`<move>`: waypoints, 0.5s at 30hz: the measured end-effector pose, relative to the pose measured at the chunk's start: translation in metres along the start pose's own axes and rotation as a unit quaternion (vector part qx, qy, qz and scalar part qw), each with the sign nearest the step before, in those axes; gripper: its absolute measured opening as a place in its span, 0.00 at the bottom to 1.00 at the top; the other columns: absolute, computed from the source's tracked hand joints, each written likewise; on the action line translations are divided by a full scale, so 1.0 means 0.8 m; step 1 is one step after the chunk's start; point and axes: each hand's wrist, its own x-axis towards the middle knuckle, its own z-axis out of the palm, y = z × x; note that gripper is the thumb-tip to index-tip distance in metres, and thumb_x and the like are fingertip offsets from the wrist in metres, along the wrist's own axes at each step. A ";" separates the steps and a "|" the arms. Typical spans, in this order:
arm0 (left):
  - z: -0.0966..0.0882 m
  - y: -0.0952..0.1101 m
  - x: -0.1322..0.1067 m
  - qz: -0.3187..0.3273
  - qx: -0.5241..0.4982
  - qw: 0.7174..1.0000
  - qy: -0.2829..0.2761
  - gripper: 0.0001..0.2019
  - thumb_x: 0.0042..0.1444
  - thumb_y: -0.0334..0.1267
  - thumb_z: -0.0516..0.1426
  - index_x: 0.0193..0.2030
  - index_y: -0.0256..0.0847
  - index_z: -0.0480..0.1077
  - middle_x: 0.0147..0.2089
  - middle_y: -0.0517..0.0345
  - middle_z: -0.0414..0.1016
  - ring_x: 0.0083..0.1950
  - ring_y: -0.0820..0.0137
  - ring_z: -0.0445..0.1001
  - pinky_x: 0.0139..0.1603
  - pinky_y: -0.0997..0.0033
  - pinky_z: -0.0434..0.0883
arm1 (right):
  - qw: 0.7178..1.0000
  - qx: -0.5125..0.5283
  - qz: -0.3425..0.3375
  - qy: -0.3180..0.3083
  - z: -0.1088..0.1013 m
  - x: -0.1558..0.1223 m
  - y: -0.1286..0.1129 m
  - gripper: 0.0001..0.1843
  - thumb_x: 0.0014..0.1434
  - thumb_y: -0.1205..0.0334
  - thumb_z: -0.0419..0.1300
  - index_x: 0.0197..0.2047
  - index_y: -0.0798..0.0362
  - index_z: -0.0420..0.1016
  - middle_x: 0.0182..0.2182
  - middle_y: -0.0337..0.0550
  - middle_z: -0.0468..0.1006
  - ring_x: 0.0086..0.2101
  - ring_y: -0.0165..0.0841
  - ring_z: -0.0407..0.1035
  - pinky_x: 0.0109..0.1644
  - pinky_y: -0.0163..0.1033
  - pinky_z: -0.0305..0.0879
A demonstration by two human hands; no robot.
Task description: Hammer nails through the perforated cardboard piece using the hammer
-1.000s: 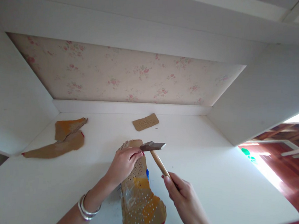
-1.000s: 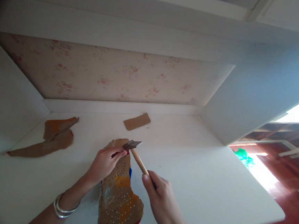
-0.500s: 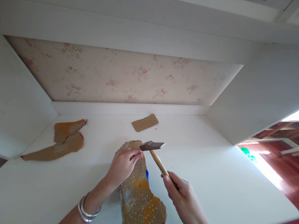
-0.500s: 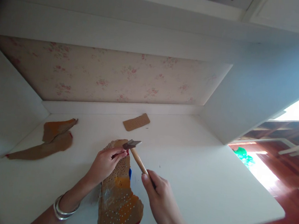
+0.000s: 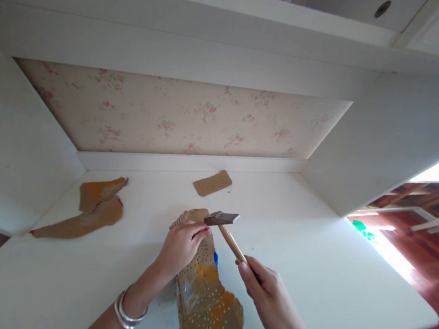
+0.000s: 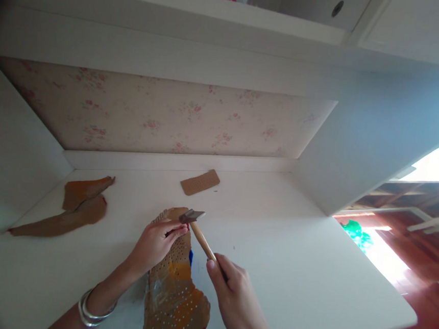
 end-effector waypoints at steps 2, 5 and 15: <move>-0.001 0.002 0.000 -0.004 0.012 1.000 -0.007 0.08 0.64 0.39 0.56 0.42 0.49 0.78 0.32 0.60 0.79 0.33 0.69 0.77 0.34 0.70 0.71 | 1.000 0.001 0.001 -0.003 0.000 0.000 0.002 0.22 0.68 0.42 0.46 0.33 0.50 0.66 0.24 0.32 0.59 0.27 0.29 0.56 0.30 0.33 0.55; -0.002 0.003 0.000 -0.018 0.025 0.999 -0.013 0.08 0.64 0.39 0.56 0.40 0.49 0.78 0.31 0.60 0.78 0.32 0.68 0.76 0.34 0.69 0.71 | 1.000 0.000 0.001 -0.006 0.002 -0.001 0.005 0.22 0.68 0.43 0.46 0.31 0.50 0.65 0.24 0.32 0.59 0.27 0.28 0.55 0.30 0.33 0.54; 0.005 0.000 -0.002 -0.048 -0.054 0.997 0.025 0.13 0.59 0.36 0.60 0.50 0.48 0.66 0.36 0.64 0.82 0.42 0.64 0.81 0.44 0.61 0.73 | 1.000 -0.016 -0.020 0.003 0.003 -0.003 0.005 0.22 0.68 0.44 0.46 0.30 0.50 0.63 0.24 0.32 0.61 0.26 0.29 0.54 0.30 0.33 0.54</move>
